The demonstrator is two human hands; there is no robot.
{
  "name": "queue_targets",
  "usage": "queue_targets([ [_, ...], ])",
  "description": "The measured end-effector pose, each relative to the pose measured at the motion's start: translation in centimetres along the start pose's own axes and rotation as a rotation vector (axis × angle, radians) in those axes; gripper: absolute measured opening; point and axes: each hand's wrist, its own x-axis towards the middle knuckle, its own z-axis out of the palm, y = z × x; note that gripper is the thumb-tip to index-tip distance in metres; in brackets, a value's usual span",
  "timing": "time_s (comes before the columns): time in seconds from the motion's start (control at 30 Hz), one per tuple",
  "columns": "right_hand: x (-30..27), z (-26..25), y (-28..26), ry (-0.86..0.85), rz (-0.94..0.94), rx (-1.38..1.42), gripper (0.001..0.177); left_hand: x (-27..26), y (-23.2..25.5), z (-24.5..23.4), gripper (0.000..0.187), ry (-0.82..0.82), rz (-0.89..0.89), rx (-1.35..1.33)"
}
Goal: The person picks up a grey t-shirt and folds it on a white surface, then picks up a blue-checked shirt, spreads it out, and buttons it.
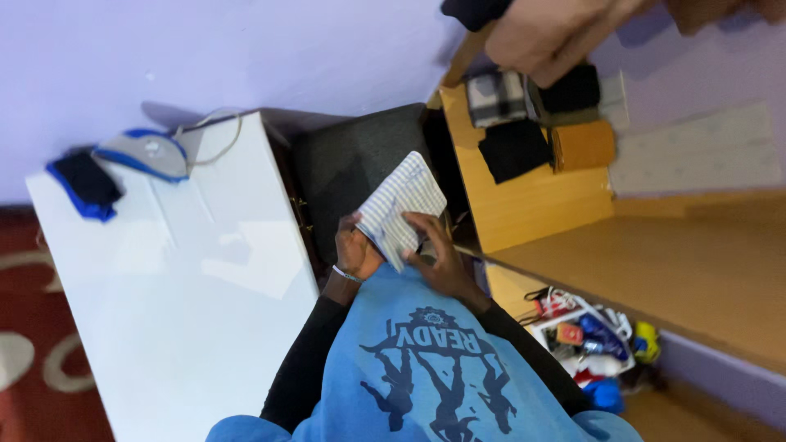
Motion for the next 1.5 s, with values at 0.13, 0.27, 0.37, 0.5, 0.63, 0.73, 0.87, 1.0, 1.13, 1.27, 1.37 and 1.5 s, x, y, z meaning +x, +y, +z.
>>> queue_targets([
  [0.13, 1.2, 0.0, 1.7, 0.05, 0.372, 0.749, 0.063, -1.5, -1.4, 0.9, 0.092, -0.23, 0.174, 0.086],
  [0.27, 2.2, -0.5, 2.3, -0.082, 0.45, 0.609, 0.057, -3.4, -2.8, 0.1, 0.101, -0.205, 0.258, 0.197],
  [0.37, 2.7, 0.8, 2.1, -0.166, 0.261, 0.535, 0.054, -4.9, -4.5, -1.7, 0.098, -0.107, 0.411, 0.288],
  [0.5, 2.9, 2.8, 2.0, -0.334, 0.252, 0.179, 0.052, -6.3, -7.5, -5.0, 0.08, 0.087, 0.469, 0.296],
  [0.63, 2.4, 5.8, 2.6, -0.444, 0.155, 0.017, 0.047, -7.6, -9.9, -8.4, 0.069, 0.36, 0.597, 0.641],
  [0.73, 1.8, 8.3, 2.6, -0.528, 0.326, 0.203, 0.052, -9.8, -10.2, -10.1, 0.066, 0.434, 0.725, 0.848],
  [0.87, 1.7, 13.3, 2.8, -0.576, 0.339, 0.231, 0.055, -13.6, -9.4, -11.8, 0.062, 0.48, 0.819, 0.744],
  [1.0, 0.6, 20.4, 3.4, -0.543, 0.481, 0.229, 0.06, -19.3, -8.4, -14.7, 0.063, 0.531, 0.863, 0.624],
  [1.13, -0.6, 27.5, 4.6, -0.636, 0.294, 0.071, 0.064, -25.3, -7.6, -19.2, 0.079, 0.605, 0.943, 0.704],
  [1.27, -1.8, 33.7, 3.9, -0.761, 0.271, 0.201, 0.064, -30.7, -6.5, -25.1, 0.076, 0.753, 0.956, 0.76],
  [1.37, -2.3, 37.0, 2.8, -0.782, 0.777, 0.209, 0.064, -34.0, -5.4, -30.1, 0.066, 0.892, 0.873, 0.587],
  [1.5, -2.8, 37.8, 4.8, -0.898, 0.908, 0.388, 0.052, -37.3, -4.6, -36.5, 0.057, 0.919, 0.935, 0.43],
])
